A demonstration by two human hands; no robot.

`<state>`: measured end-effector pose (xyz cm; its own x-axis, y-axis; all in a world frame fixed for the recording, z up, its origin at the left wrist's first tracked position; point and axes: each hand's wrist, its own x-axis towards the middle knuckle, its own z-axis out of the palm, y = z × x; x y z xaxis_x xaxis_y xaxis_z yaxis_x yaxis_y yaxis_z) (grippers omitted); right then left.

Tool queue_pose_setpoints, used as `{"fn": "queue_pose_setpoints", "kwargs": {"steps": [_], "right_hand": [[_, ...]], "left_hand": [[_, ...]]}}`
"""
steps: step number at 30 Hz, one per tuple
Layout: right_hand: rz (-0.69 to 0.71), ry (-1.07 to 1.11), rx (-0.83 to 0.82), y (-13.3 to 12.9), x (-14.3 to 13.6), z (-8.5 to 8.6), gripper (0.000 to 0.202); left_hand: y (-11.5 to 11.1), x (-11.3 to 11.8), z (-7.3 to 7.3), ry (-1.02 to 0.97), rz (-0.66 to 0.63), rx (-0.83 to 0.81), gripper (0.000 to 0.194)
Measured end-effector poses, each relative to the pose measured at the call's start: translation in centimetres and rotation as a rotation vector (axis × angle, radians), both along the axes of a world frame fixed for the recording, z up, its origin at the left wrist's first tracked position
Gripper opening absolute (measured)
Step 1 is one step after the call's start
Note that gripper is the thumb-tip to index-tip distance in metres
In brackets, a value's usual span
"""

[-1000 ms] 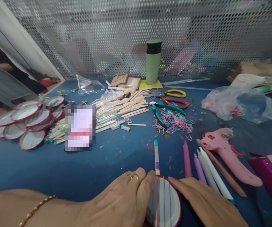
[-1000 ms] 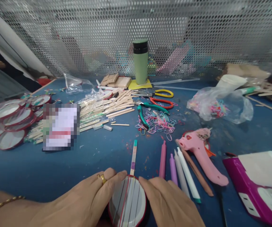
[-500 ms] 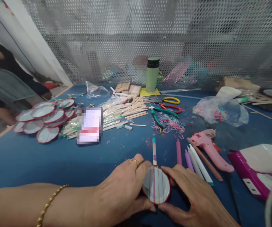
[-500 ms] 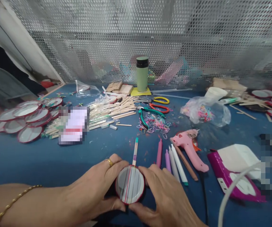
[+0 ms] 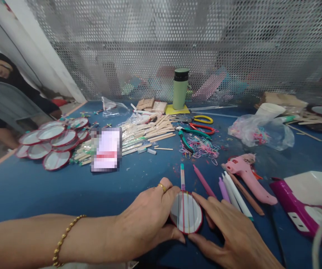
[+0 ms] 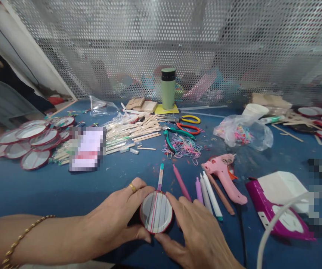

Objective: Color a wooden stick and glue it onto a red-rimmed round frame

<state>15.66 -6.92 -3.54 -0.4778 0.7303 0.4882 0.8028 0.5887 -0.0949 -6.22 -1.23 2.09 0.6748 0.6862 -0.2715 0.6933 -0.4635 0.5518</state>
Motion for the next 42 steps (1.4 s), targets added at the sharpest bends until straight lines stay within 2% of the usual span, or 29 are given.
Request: {"fn": "queue_pose_setpoints", "kwargs": {"steps": [9,19,42], "right_hand": [[-0.011,0.002,0.021,0.13,-0.27,0.11,0.044],[-0.023,-0.017,0.040,0.11,-0.42,0.05,0.044],[-0.032,-0.012,0.048,0.16,-0.67,0.35,0.041]], "left_hand": [[0.17,0.40,0.38,0.075,-0.010,-0.018,0.056],[0.30,0.14,0.03,0.051,-0.022,0.004,0.052],[0.22,0.47,0.28,0.121,-0.038,0.005,0.054]]}}
